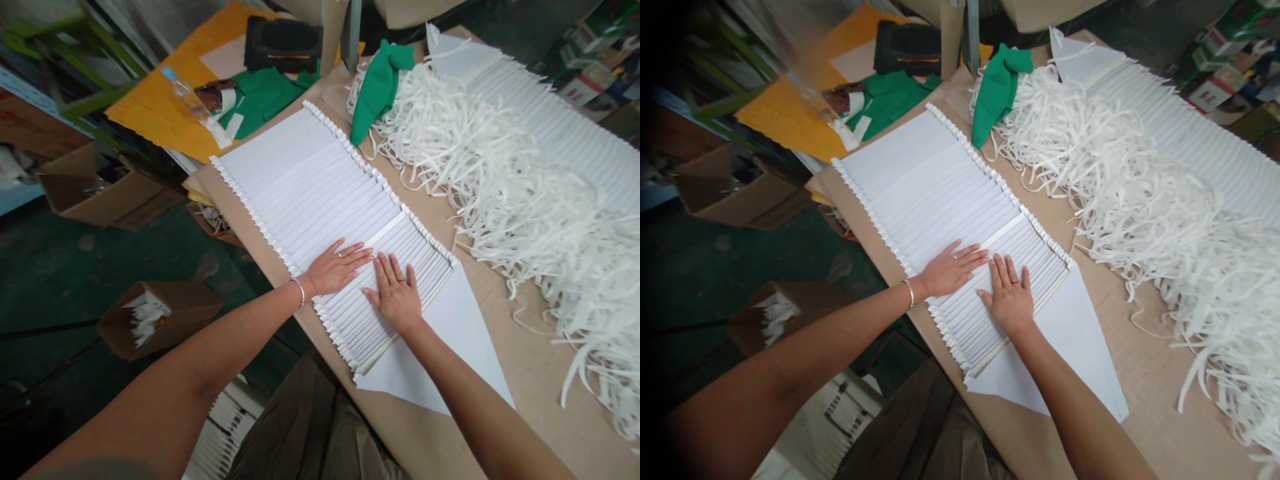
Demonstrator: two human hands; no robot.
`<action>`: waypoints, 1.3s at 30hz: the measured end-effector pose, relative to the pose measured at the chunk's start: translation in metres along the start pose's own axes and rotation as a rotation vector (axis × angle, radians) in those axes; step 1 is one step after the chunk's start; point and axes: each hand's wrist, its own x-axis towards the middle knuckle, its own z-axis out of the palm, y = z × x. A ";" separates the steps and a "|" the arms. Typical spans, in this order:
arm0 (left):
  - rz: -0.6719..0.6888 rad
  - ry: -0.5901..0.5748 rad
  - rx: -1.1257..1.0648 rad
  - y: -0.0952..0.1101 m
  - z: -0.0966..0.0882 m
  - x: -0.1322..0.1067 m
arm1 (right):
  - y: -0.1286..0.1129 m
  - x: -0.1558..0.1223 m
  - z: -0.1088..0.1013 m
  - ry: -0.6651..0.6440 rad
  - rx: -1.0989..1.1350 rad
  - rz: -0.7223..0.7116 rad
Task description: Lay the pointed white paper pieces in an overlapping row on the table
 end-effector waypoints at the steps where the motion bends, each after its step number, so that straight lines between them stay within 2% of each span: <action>1: 0.001 0.004 0.001 0.000 0.000 0.000 | 0.001 -0.002 0.000 0.001 0.000 -0.002; 13: 0.005 0.027 0.008 0.003 -0.001 -0.004 | 0.001 -0.010 -0.004 -0.013 -0.022 -0.008; 17: -0.004 0.032 0.020 0.012 -0.004 -0.005 | 0.001 -0.012 -0.011 0.014 -0.040 0.032; 22: 0.079 0.029 0.001 0.025 -0.003 -0.008 | 0.009 -0.021 -0.010 0.012 -0.058 0.042; 26: 0.077 0.033 -0.014 0.025 -0.001 -0.009 | 0.012 -0.027 -0.007 0.009 -0.066 0.044; 32: 0.067 0.030 -0.006 0.030 -0.003 -0.009 | 0.006 -0.033 -0.015 0.030 -0.067 0.070; 39: 0.076 0.014 -0.014 0.029 0.002 -0.009 | 0.012 -0.052 -0.014 0.005 -0.076 0.087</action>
